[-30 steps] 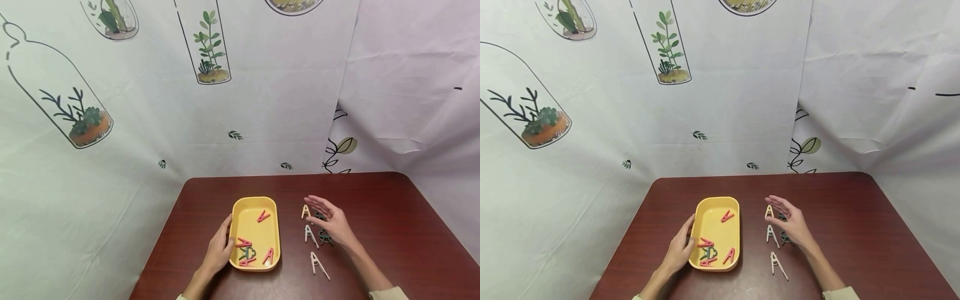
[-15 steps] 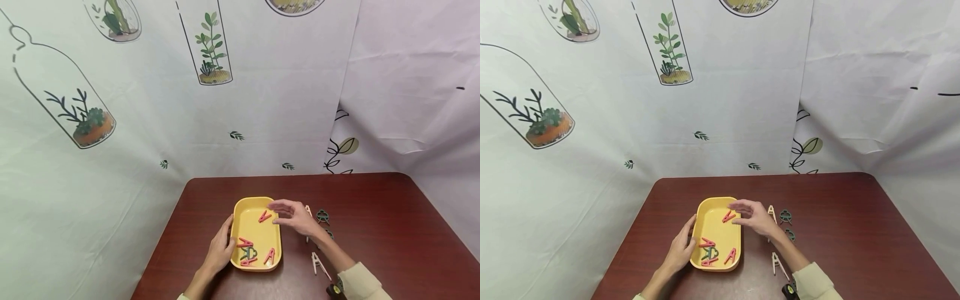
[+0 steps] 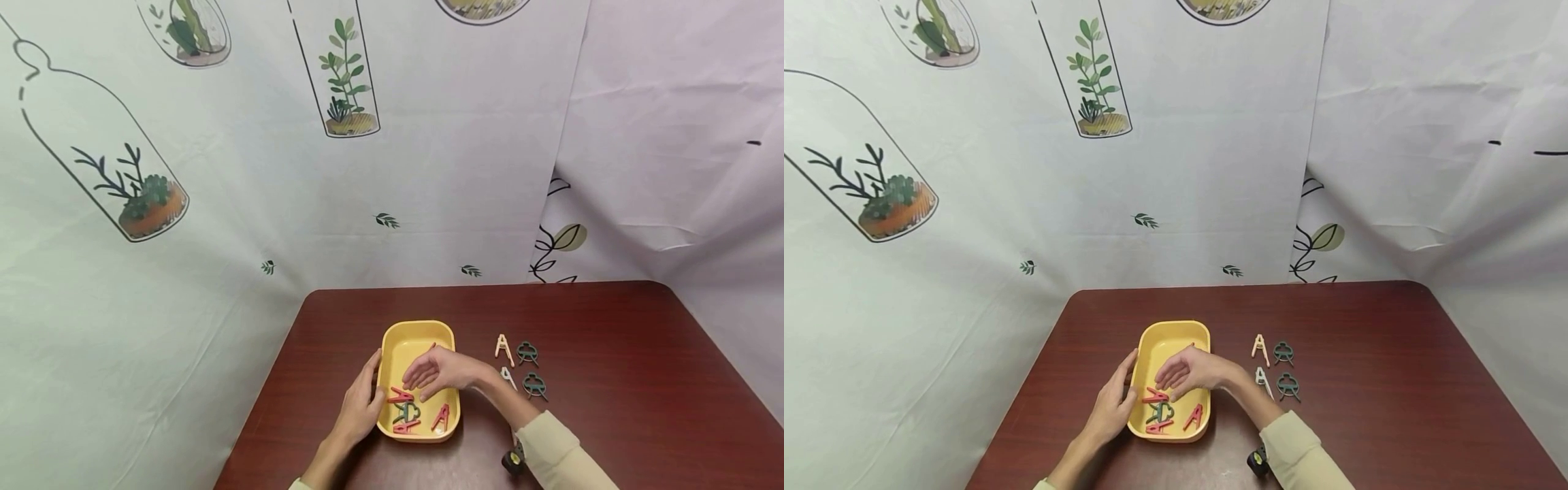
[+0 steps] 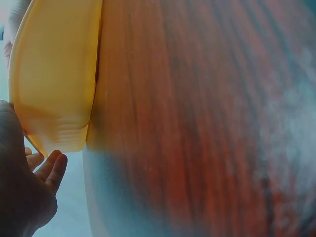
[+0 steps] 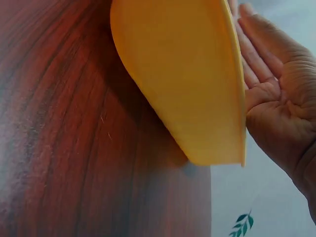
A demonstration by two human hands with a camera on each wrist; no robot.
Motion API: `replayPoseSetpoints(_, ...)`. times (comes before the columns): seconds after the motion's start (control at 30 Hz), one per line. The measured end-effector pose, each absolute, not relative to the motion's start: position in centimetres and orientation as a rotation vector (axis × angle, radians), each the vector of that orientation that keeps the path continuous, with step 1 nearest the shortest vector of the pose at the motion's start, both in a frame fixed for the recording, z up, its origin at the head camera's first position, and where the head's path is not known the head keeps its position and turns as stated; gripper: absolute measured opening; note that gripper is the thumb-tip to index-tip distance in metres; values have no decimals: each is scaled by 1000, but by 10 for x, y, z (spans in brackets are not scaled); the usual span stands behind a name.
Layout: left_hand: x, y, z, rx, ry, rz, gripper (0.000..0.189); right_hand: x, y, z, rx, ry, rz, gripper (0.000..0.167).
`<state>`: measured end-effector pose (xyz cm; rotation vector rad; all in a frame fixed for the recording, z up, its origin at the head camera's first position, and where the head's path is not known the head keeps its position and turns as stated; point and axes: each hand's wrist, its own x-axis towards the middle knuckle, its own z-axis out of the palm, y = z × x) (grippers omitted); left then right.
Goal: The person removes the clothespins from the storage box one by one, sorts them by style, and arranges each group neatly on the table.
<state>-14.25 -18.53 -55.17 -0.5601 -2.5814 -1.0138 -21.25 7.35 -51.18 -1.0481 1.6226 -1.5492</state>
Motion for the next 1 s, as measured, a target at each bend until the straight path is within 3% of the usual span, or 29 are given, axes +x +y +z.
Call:
replayPoseSetpoints(0.7,-143,-184,-552,-560,-2571,-1038,73,-205,50,-513,-1026,1831,-1332,35)
replayPoseSetpoints(1.0,-143,-184,-552,-549,-2577,-1020,73,-194,40,-517,-1235,2182,-1087,37)
